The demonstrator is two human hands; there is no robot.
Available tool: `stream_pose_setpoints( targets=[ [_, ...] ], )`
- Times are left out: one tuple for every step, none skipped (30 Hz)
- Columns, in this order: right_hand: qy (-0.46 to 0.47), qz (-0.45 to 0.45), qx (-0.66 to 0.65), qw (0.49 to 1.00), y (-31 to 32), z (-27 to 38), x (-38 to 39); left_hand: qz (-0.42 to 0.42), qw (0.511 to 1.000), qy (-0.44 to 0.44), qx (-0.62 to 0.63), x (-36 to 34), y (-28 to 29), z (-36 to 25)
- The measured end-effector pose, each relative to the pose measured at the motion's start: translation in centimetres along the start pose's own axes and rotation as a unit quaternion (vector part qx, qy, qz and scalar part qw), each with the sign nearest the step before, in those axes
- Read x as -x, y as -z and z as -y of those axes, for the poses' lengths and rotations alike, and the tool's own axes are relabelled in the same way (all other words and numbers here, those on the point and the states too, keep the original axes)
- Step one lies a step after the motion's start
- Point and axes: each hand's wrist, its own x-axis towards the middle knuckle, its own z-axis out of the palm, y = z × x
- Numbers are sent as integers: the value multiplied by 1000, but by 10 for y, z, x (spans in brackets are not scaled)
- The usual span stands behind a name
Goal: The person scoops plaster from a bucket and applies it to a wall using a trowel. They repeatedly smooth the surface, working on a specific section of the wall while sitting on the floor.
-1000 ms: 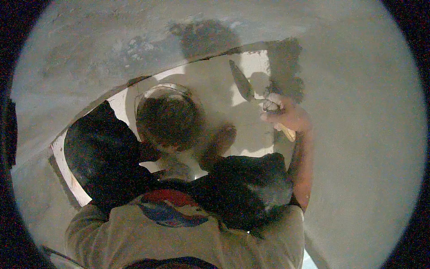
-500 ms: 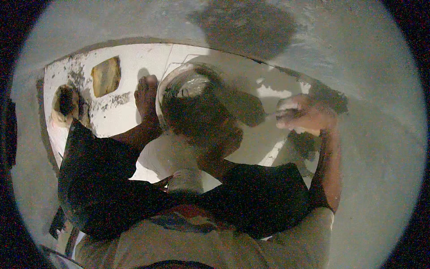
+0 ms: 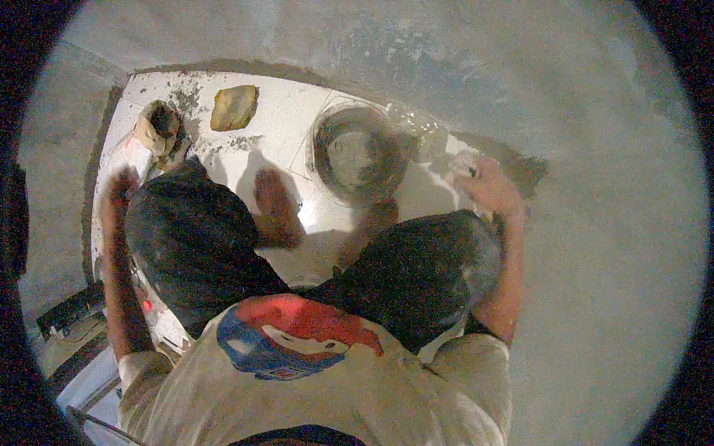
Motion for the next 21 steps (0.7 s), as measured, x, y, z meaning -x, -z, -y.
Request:
stream_pose_setpoints(
  targets=[
    [2,-25,8,1000,-12,2,3,-127,971,-39,201,18,27,1],
    [-8,-22,-38,999,-21,-1,8,-106,976,-77,177,11,32,-12],
    [-29,-23,-79,996,-25,-9,21,-74,978,-112,158,-15,15,-27],
    [-44,-22,-136,989,-32,-19,27,11,983,-115,140,-36,-9,-54],
    [-61,-35,-131,989,-39,-21,29,50,988,-108,102,-55,-37,-72],
    [-79,-50,-126,988,-49,-23,30,156,977,-120,76,-76,-66,-78],
    [-102,-66,-117,986,-55,-23,30,240,959,-124,81,-100,-103,-68],
    [-80,-86,-158,980,-60,-23,34,294,941,-125,-113,-116,-145,-76],
    [-124,-77,-158,977,-66,-22,29,358,874,-198,-261,-126,-169,-77],
    [-165,-67,-158,971,-73,-22,17,390,826,-206,-349,-136,-191,-61],
    [-215,-61,-156,962,-74,-32,9,446,771,-180,-417,-138,-222,-67],
    [-173,-61,-139,973,-74,-52,6,423,787,-174,-413,-136,-255,-66],
    [-120,-71,-76,987,-83,-48,-2,413,835,-139,-336,-143,-276,-37],
    [-64,-82,-12,995,-93,-34,-10,396,877,-103,-254,-157,-303,3],
    [-13,-99,54,994,-97,-31,-18,377,908,-73,-169,-169,-325,23],
    [45,-91,128,987,-93,-38,-19,356,933,-39,-42,-156,-354,21],
    [12,-71,153,986,-88,-42,-20,326,942,2,83,-139,-378,21],
    [-12,-42,171,984,-86,-25,-23,298,933,55,195,-133,-387,34],
    [-40,-16,191,981,-81,-11,-25,306,904,86,285,-124,-392,30],
    [-26,7,241,970,-76,-2,-29,305,870,117,370,-113,-390,14],
    [1,7,277,961,-72,-6,-30,302,826,147,453,-102,-391,0]
  ],
)
